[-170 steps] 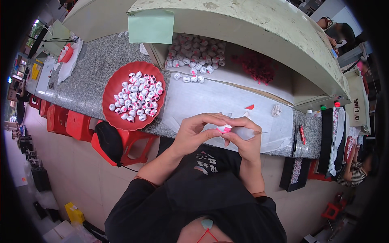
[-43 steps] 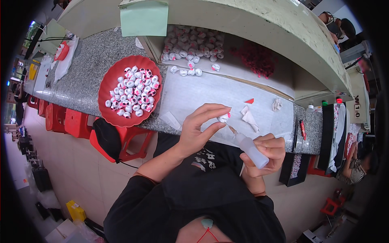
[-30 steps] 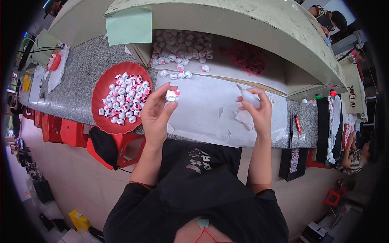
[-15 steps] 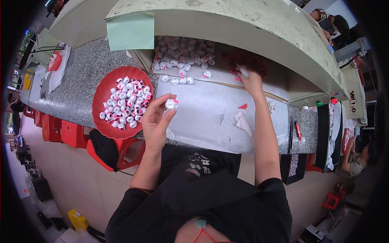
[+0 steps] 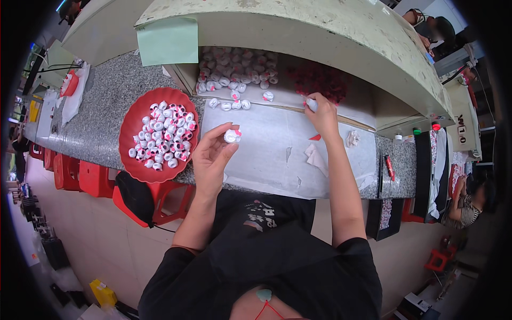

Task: Assembling small ceramic components using a squeeze bottle at a workbench.

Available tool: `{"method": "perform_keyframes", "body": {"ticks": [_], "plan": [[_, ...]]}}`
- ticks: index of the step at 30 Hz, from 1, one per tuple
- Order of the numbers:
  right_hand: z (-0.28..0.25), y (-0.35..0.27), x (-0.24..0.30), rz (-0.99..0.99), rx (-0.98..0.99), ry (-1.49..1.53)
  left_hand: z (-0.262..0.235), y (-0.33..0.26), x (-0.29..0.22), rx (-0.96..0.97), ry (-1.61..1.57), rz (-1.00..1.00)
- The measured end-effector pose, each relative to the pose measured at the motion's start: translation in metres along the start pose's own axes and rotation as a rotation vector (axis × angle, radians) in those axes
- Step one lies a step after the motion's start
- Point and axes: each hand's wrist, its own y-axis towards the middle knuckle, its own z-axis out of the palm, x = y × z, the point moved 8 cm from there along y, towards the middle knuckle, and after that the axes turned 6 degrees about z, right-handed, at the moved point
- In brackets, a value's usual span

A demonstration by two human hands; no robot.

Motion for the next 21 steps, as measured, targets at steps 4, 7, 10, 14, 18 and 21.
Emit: {"method": "perform_keyframes", "body": {"ticks": [4,7,10,14,18,21], "plan": [[-0.01,-0.027,0.008,-0.107,-0.077,0.212,0.015,-0.004,0.01,0.034,-0.102,-0.073],[-0.006,-0.054,0.018,0.126,0.104,0.523,0.026,-0.007,0.017,0.069,-0.13,-0.113],[-0.003,-0.083,0.028,0.465,0.201,0.857,0.036,-0.012,0.027,0.108,-0.201,-0.2],[-0.003,-0.106,0.055,0.512,0.305,1.267,0.044,-0.018,0.033,0.122,-0.186,-0.23],[-0.009,-0.117,0.072,0.461,0.405,1.38,0.055,-0.023,0.029,0.14,-0.212,-0.237],[-0.028,-0.115,0.08,0.446,0.286,1.255,0.055,-0.022,0.022,0.14,-0.201,-0.207]]}}
